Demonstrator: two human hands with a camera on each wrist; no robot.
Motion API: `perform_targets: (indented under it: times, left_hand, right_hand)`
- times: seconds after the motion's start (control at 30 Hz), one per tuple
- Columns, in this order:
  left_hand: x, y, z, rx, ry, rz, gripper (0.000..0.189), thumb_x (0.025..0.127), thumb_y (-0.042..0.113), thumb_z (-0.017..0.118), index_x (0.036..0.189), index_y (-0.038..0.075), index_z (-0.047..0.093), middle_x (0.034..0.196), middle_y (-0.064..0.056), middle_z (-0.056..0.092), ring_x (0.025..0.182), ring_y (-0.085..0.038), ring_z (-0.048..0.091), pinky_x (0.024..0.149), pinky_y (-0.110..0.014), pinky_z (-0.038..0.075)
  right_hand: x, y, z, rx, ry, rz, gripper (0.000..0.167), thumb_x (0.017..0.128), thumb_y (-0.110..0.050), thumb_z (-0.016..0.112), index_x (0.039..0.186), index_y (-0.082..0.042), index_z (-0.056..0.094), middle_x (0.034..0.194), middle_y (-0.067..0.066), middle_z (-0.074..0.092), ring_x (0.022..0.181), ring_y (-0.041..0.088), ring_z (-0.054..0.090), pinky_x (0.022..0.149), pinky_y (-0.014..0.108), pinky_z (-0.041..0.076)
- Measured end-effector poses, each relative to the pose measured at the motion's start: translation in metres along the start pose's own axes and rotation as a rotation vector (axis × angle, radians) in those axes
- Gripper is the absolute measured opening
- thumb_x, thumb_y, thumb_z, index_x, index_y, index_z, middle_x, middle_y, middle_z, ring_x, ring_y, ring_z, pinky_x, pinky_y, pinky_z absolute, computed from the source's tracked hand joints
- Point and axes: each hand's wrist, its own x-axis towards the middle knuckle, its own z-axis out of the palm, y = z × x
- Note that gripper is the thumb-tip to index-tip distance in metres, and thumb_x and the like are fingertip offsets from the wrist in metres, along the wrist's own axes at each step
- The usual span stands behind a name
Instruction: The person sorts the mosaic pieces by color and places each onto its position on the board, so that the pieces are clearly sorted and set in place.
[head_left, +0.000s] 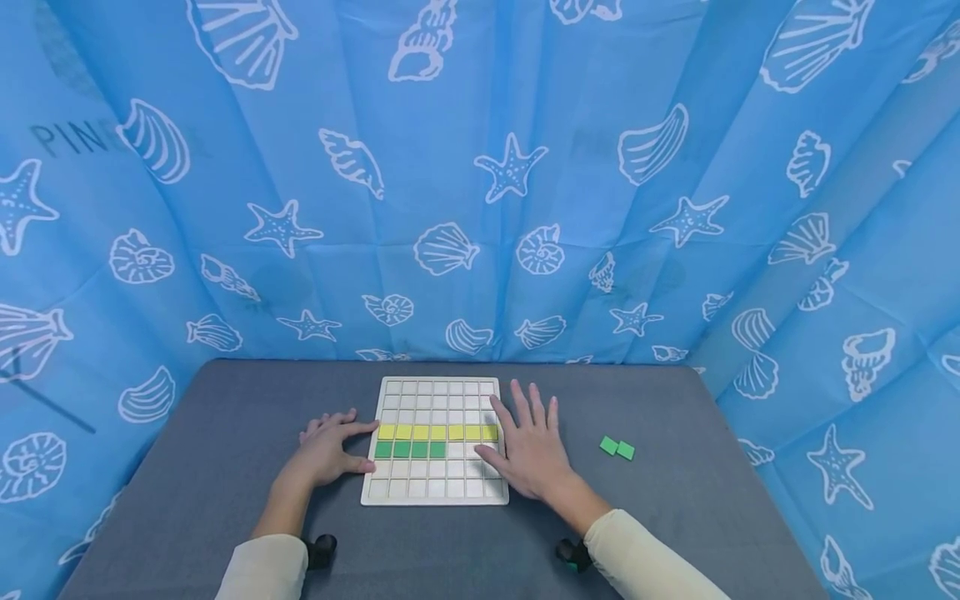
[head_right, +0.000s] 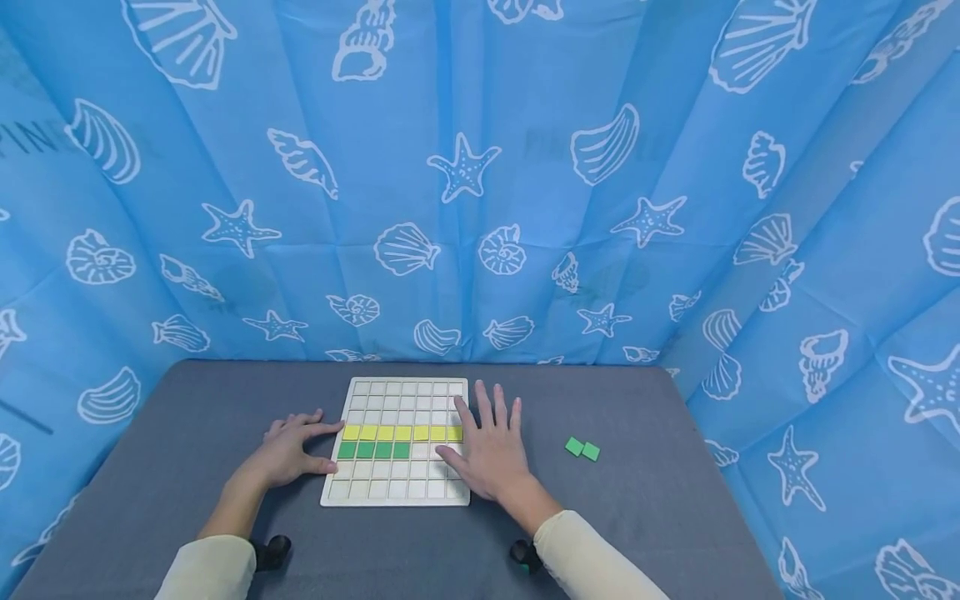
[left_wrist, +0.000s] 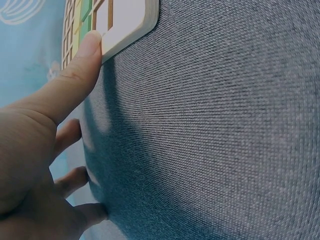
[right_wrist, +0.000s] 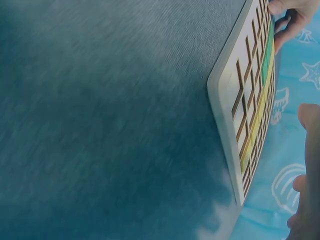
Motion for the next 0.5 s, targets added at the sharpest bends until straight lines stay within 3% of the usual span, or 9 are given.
perform_targets:
  times: [0.5]
  left_hand:
    - [0.000,0.001,0.000,0.008,-0.012,-0.021,0.079,0.076,0.043,0.087,0.147,0.028,0.057,0.165,-0.022,0.033,0.150,-0.060,0.015,0.113,-0.082,0.013]
  right_hand:
    - [-0.013,0.038,-0.010,-0.004,0.020,0.092,0.084,0.095,-0.067,0.054,0.161,-0.020,0.034,0.171,0.019,0.017,0.158,0.048,0.011,0.121,0.075,0.009]
